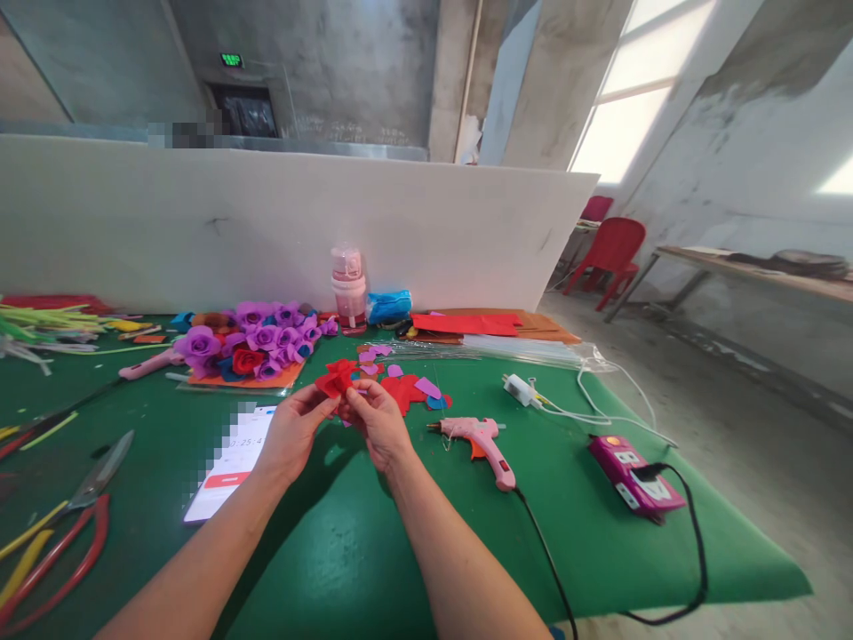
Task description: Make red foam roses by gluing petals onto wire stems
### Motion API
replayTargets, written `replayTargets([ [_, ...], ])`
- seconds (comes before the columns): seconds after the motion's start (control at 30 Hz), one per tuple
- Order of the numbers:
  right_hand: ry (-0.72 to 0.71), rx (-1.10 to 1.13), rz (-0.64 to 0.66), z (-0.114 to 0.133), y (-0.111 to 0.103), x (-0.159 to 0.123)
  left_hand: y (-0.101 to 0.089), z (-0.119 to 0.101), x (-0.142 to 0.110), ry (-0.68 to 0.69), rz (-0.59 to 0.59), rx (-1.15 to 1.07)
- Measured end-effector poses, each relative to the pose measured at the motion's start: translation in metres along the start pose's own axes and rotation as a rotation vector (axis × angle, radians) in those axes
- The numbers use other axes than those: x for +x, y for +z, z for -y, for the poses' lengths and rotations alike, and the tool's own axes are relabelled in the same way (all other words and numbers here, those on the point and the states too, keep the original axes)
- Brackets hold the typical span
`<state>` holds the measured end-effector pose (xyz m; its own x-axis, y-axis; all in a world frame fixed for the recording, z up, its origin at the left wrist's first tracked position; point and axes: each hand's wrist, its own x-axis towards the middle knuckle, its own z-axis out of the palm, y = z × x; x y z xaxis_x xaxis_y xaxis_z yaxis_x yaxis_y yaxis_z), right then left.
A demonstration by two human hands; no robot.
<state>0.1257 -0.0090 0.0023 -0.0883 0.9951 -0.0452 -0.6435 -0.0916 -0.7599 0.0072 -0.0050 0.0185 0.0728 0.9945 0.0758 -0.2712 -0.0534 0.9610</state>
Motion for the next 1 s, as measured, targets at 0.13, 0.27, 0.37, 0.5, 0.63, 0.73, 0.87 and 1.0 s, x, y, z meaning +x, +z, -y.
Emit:
replayTargets([
  [0.13, -0.013, -0.031, 0.006, -0.005, -0.001, 0.001, -0.001, 0.002, 0.002, 0.002, -0.007, -0.055],
  [0.27, -0.003, -0.050, -0.007, -0.008, -0.001, 0.000, -0.001, 0.006, 0.003, -0.062, -0.041, -0.108],
  [0.37, 0.000, -0.100, -0.024, -0.011, 0.000, 0.003, -0.002, 0.008, 0.004, -0.065, -0.082, -0.107],
  [0.5, -0.174, -0.401, -0.116, 0.002, 0.005, 0.000, -0.006, 0.007, 0.006, -0.011, -0.096, -0.131],
  [0.63, -0.445, -0.717, -0.228, 0.052, -0.008, -0.032, -0.007, 0.000, 0.006, -0.018, -0.035, -0.140],
  [0.73, -0.462, -1.043, -0.436, 0.090, -0.047, -0.073, -0.003, -0.003, 0.004, -0.028, 0.001, -0.178],
  [0.87, -0.204, -1.530, -0.660, 0.106, -0.114, -0.115, 0.003, -0.002, 0.002, -0.077, 0.023, -0.198],
  [1.0, 0.002, -1.754, -0.547, 0.095, -0.146, -0.120, 0.001, 0.000, 0.001, -0.094, 0.066, -0.167],
])
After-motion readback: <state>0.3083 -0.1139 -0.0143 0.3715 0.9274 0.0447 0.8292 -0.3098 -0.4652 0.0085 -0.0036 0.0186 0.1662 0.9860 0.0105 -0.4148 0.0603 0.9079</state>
